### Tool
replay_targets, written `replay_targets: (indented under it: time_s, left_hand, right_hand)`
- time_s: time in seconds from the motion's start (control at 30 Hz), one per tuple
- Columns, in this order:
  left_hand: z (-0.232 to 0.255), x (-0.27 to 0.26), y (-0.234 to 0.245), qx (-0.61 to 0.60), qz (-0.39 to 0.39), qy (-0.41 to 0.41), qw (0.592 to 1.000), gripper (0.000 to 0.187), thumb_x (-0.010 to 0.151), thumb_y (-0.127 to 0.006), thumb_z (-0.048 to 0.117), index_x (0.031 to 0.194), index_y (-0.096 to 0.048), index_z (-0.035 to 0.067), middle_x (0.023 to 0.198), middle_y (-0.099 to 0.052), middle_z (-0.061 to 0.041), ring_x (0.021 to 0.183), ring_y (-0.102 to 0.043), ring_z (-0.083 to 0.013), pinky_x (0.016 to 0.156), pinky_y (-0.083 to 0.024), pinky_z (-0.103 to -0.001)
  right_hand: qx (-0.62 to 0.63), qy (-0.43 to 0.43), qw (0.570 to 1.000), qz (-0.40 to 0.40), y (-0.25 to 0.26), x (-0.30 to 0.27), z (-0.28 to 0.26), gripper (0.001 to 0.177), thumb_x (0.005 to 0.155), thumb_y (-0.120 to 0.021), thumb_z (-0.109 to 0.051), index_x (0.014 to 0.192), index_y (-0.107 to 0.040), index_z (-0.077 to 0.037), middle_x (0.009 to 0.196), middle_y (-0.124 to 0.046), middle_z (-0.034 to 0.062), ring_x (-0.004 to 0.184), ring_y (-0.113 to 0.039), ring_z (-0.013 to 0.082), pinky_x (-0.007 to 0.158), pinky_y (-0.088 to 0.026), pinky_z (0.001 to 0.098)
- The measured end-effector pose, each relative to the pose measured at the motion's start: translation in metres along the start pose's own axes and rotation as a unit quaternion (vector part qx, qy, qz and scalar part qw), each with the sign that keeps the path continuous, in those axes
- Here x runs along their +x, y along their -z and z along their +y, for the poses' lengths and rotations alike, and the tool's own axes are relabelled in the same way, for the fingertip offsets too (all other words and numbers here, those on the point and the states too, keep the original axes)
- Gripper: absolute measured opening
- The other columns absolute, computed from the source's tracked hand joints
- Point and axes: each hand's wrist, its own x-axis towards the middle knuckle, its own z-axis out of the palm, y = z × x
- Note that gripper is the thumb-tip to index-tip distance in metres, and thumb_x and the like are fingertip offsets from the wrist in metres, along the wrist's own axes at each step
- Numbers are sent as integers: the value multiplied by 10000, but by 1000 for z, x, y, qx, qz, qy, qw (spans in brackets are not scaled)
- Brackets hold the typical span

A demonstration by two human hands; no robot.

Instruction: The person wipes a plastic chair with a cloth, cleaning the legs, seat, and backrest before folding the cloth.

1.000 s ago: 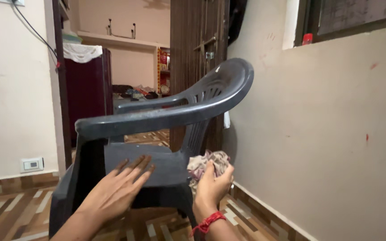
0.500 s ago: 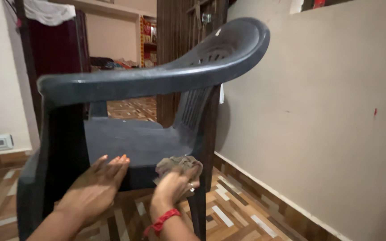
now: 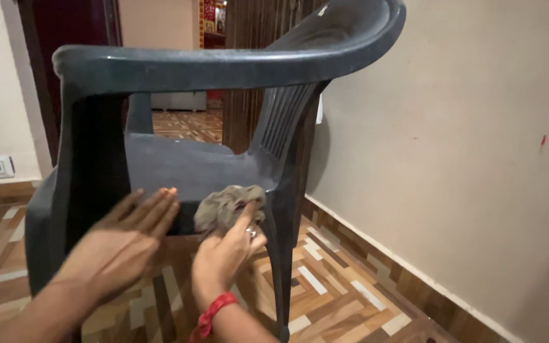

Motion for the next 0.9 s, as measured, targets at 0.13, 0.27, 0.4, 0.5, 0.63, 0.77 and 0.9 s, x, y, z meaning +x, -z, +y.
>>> replay_targets:
  time_s: [0.13,0.27,0.4,0.5,0.63,0.77,0.9]
  left_hand:
    - [-10,-25,9,108,30,-1,994,716,904,-406,195,1573,-255,-11,1718,-125,-165,1541,-104,-237,1220,-42,-466]
    - [-32,-48,-2,23,315,51,948,785,872,-500,303,1563,-380,-51,1671,-211,-279,1522,-208,-363,1230,-102,-556]
    - [-42,-58,-12,108,142,168,970,693,969,-517,272,1551,-360,-70,1661,-174,-505,1461,-384,-500,1229,-333,-464]
    - [-41,-63,-12,58,266,134,953,733,849,-500,128,1502,-351,-169,1612,-195,-461,1449,-461,-485,1200,-401,-455]
    - [-40,-70,-14,-8,286,146,947,746,936,-475,235,1495,-317,-234,1592,-261,-435,1411,-472,-446,1168,-388,-462]
    - [-26,-79,-14,-107,312,152,932,709,929,-475,179,1481,-297,-229,1563,-311,-437,1386,-471,-467,1158,-393,-469]
    - [-32,-83,-13,-142,325,128,926,679,924,-487,119,1477,-298,-227,1532,-342,-426,1379,-470,-484,1152,-392,-490]
  right_hand:
    - [48,-53,997,35,9,-3,-9,655,832,-645,9,1464,-508,-99,1404,-434,178,1259,-458,394,1067,-423,488]
    - [142,-51,986,70,-7,-9,-17,589,814,-606,66,1384,-555,-71,1410,-435,187,1273,-534,354,1093,-481,446]
    - [57,-60,997,-6,-19,-37,-33,507,853,-683,8,1341,-569,-70,1489,-331,203,1324,-419,420,1066,-449,481]
    - [55,-35,989,-130,-21,-58,-33,595,795,-687,21,1365,-567,-99,1578,-316,157,1386,-398,375,1082,-453,449]
    - [139,-7,990,7,-36,-53,-14,590,778,-594,95,1354,-523,-9,1560,-275,297,1335,-487,425,1101,-449,471]
    - [174,-2,985,8,-53,-72,-11,632,775,-615,85,1390,-489,15,1512,-244,376,1302,-454,492,1074,-397,496]
    - [199,56,978,-35,-53,-93,-23,588,734,-593,76,1317,-564,11,1458,-353,346,1244,-504,490,1045,-417,487]
